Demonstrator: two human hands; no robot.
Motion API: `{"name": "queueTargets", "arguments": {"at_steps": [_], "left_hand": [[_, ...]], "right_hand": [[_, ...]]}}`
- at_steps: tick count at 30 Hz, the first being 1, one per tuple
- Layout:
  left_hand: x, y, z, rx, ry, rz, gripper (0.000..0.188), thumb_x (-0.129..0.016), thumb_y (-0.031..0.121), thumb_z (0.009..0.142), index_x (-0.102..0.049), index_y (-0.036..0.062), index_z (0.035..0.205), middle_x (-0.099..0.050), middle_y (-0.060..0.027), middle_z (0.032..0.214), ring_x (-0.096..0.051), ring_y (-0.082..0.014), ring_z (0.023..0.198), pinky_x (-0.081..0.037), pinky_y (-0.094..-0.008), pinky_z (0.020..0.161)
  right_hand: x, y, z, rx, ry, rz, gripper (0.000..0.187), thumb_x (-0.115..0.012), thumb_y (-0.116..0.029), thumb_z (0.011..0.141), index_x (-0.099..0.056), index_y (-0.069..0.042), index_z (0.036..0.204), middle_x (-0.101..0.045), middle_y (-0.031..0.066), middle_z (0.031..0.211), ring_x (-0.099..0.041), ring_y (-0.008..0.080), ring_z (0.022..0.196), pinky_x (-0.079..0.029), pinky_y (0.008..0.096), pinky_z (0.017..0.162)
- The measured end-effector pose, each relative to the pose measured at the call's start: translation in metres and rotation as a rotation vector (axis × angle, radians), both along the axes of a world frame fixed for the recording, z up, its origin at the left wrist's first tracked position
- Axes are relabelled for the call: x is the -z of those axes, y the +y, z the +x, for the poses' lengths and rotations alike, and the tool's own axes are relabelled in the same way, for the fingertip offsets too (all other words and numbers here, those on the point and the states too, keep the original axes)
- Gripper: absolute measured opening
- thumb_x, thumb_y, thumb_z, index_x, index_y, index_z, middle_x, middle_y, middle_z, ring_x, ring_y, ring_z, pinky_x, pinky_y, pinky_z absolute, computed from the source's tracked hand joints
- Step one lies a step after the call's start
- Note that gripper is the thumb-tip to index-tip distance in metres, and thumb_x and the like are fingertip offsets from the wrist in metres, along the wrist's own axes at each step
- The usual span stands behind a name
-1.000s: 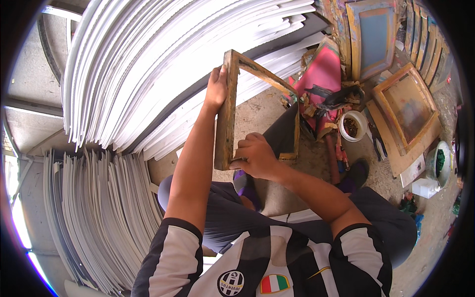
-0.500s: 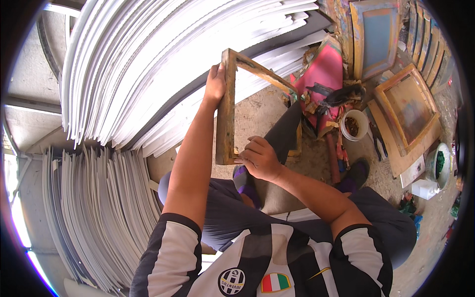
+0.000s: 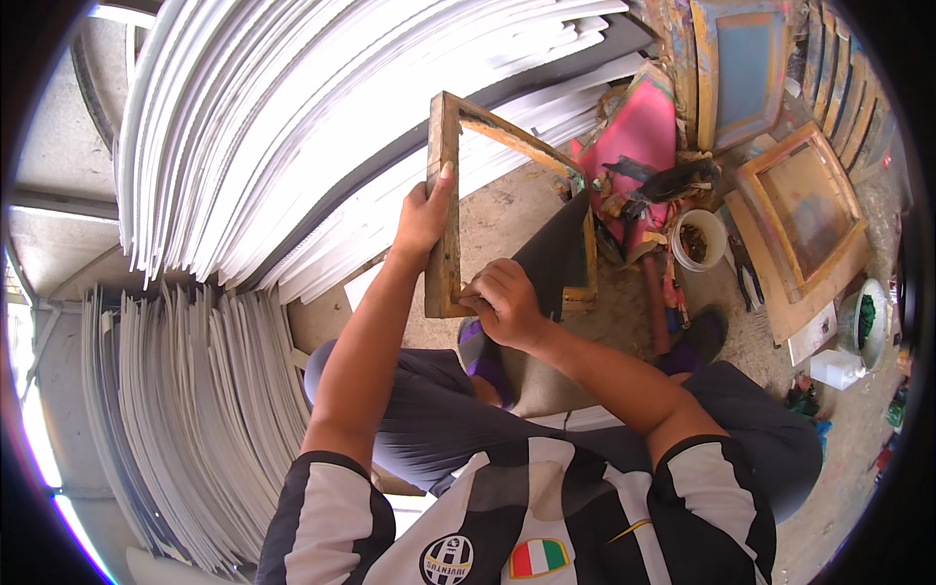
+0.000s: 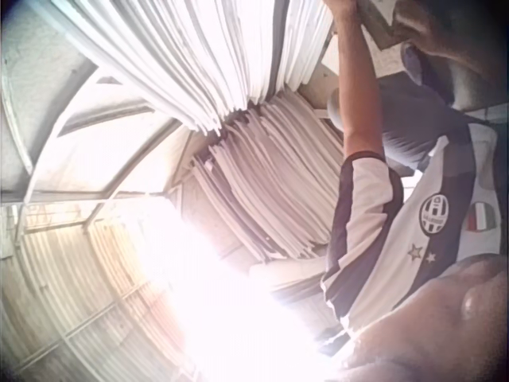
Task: The person sits on the floor and uses a small metal tool to scrape and pry at the edges of a wooden frame. They work on removing old material from the frame's corners and sides, occasionally turning the frame to access different areas.
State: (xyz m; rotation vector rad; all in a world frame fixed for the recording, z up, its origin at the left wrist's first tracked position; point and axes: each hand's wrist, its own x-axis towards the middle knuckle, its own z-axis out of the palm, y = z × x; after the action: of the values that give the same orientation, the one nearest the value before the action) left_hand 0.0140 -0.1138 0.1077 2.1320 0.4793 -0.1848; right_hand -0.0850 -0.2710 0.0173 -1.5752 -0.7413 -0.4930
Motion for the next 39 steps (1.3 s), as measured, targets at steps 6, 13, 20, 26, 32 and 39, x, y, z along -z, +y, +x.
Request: {"name": "queueTargets", "arguments": {"at_steps": [6, 13, 20, 26, 32, 39], "left_hand": [[0.011, 0.016, 0.028, -0.127, 0.010, -0.011, 0.082, -0.054, 0.061, 0.100, -0.058, -0.0160, 0.128, -0.067, -0.0232, 0.112, -0.064, -0.0271, 0.098, -0.052, -0.0418, 0.087], [0.004, 0.034, 0.050, -0.167, 0.151, -0.040, 0.083, -0.051, 0.062, 0.100, -0.056, -0.0135, 0.134, -0.067, -0.0230, 0.118, -0.065, -0.0286, 0.102, -0.052, -0.0422, 0.090], [0.011, 0.036, 0.057, -0.054, 0.060, 0.110, 0.084, -0.047, 0.064, 0.100, -0.058, -0.0114, 0.133, -0.067, -0.0243, 0.118, -0.064, -0.0308, 0.109, -0.048, -0.0416, 0.097], [0.003, 0.052, 0.067, 0.067, -0.013, 0.199, 0.076, -0.051, 0.062, 0.099, -0.063, -0.0099, 0.122, -0.068, -0.0241, 0.110, -0.063, -0.0285, 0.106, -0.046, -0.0402, 0.097], [0.008, 0.056, 0.067, 0.146, -0.095, 0.225, 0.074, -0.052, 0.061, 0.100, -0.063, -0.0102, 0.117, -0.067, -0.0224, 0.103, -0.062, -0.0278, 0.098, -0.047, -0.0396, 0.094], [0.006, 0.057, 0.078, 0.193, -0.085, 0.240, 0.076, -0.052, 0.062, 0.100, -0.063, -0.0102, 0.119, -0.068, -0.0239, 0.103, -0.062, -0.0303, 0.102, -0.047, -0.0408, 0.096]], "right_hand": [[-0.011, 0.014, 0.005, 0.167, -0.006, 0.082, 0.021, -0.066, 0.009, 0.074, -0.057, -0.003, 0.089, -0.059, 0.0138, 0.085, -0.058, 0.0357, 0.084, -0.046, 0.0447, 0.075], [0.002, 0.011, 0.007, 0.080, 0.179, 0.231, 0.010, -0.063, 0.002, 0.090, -0.056, -0.003, 0.095, -0.060, 0.0144, 0.088, -0.059, 0.0357, 0.087, -0.048, 0.0434, 0.076], [0.010, 0.012, 0.006, -0.007, 0.406, 0.318, 0.004, -0.058, -0.002, 0.100, -0.055, -0.001, 0.097, -0.060, 0.0147, 0.088, -0.062, 0.0305, 0.078, -0.050, 0.0382, 0.073], [0.025, -0.003, 0.003, -0.081, 0.509, 0.245, 0.005, -0.057, -0.004, 0.101, -0.055, -0.002, 0.096, -0.059, 0.0140, 0.088, -0.061, 0.0280, 0.077, -0.049, 0.0381, 0.071], [0.046, -0.013, -0.008, -0.118, 0.378, 0.104, 0.008, -0.058, -0.008, 0.102, -0.055, -0.003, 0.096, -0.055, 0.0136, 0.087, -0.057, 0.0317, 0.077, -0.047, 0.0409, 0.070], [0.069, -0.035, 0.000, -0.113, 0.165, -0.076, 0.007, -0.063, -0.005, 0.094, -0.056, -0.004, 0.095, -0.054, 0.0132, 0.084, -0.055, 0.0356, 0.077, -0.046, 0.0453, 0.069]]}}
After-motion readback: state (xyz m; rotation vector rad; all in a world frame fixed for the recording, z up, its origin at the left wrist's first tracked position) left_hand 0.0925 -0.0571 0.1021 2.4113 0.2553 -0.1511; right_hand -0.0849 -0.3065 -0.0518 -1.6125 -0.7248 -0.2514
